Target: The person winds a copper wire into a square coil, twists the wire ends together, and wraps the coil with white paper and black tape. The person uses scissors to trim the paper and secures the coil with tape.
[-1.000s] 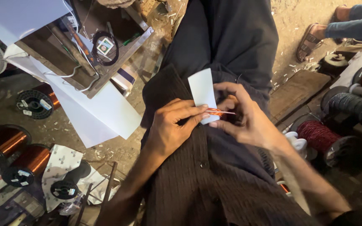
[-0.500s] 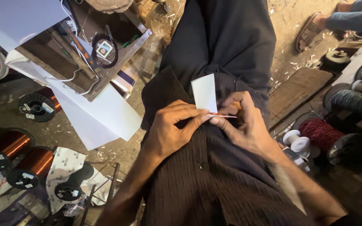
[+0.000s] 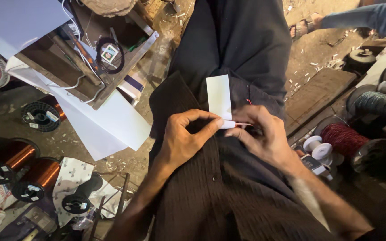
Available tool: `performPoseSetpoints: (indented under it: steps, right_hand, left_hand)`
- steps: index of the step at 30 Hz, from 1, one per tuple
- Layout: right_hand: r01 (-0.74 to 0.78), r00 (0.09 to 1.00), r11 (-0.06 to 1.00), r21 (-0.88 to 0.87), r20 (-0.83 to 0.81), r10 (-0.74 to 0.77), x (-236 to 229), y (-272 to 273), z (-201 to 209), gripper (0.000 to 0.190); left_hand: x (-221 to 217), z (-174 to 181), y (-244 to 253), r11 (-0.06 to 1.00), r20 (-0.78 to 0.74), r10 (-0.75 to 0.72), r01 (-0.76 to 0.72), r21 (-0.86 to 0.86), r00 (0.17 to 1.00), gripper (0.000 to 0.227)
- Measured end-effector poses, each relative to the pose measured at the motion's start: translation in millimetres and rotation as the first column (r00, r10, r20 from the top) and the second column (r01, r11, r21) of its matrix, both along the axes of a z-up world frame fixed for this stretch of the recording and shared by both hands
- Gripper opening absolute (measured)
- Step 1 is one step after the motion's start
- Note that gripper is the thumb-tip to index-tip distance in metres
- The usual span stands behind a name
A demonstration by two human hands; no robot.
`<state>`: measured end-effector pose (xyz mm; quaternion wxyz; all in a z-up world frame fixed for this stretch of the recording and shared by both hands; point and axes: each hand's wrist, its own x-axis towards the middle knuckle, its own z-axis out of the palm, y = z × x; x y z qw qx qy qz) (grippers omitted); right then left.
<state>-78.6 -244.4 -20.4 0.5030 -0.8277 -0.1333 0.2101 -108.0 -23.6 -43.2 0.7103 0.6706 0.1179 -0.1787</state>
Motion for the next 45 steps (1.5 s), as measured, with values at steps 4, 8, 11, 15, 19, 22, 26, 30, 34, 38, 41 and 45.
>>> performPoseSetpoints:
  steps: [4, 8, 11, 15, 19, 22, 26, 30, 34, 38, 41, 45]
  right_hand:
    - [-0.128, 0.975, 0.990, -0.052, 0.176, 0.135, 4, 1, 4, 0.030]
    - [-0.114, 0.973, 0.992, -0.059, 0.197, 0.124, 4, 5, 7, 0.029]
    - [-0.080, 0.980, 0.993, -0.091, 0.175, 0.095, 4, 7, 9, 0.029]
    - [-0.137, 0.969, 0.986, -0.094, 0.193, 0.153, 7, 5, 11, 0.030]
    - [-0.125, 0.983, 0.991, -0.043, 0.128, 0.129, 6, 1, 9, 0.033]
    - [-0.082, 0.995, 0.997, -0.008, 0.049, 0.082, 3, 0, 8, 0.034]
    - [-0.119, 0.991, 0.991, -0.055, 0.058, 0.123, 2, -5, 7, 0.028]
    - [-0.084, 0.996, 0.991, -0.102, -0.009, 0.084, 2, -3, 8, 0.029]
    - [-0.037, 0.997, 0.995, -0.095, -0.076, 0.030, 0, 1, 10, 0.027]
    - [-0.018, 0.997, 0.993, -0.115, -0.080, 0.008, -1, 3, 12, 0.024]
    - [-0.004, 1.000, 0.999, -0.036, -0.015, 0.003, -1, 3, 12, 0.021]
    - [0.051, 0.998, 0.998, 0.039, 0.021, -0.052, -2, 12, 13, 0.016]
  left_hand:
    - [0, -1, -3, 1.000, -0.023, 0.008, -0.008, -0.021, 1.000, 0.017]
    - [-1, -4, -5, 0.987, -0.045, 0.039, -0.046, -0.157, 0.998, 0.021]
    - [-1, -3, -5, 0.993, -0.052, 0.010, -0.016, -0.116, 0.999, 0.019]
    - [-1, 2, 2, 0.996, 0.019, -0.061, 0.062, -0.058, 0.998, 0.023]
    - [1, 9, 3, 0.995, -0.029, -0.100, 0.100, 0.009, 0.995, 0.022]
    - [3, 12, 0, 0.992, -0.012, -0.088, 0.089, 0.085, 0.996, 0.018]
    - [1, 14, -3, 0.993, 0.018, -0.071, 0.069, 0.094, 0.997, 0.015]
    - [1, 13, -2, 0.995, 0.082, -0.071, 0.064, 0.083, 0.994, 0.015]
    - [0, 12, -4, 0.997, 0.086, -0.054, 0.049, 0.064, 0.995, 0.015]
    - [-1, 11, -4, 0.997, 0.099, -0.052, 0.046, 0.066, 0.994, 0.012]
    - [1, 10, -3, 0.994, 0.120, -0.067, 0.055, 0.098, 0.991, 0.012]
    - [-3, 16, 0, 0.986, 0.184, -0.061, 0.031, 0.161, 0.981, 0.014]
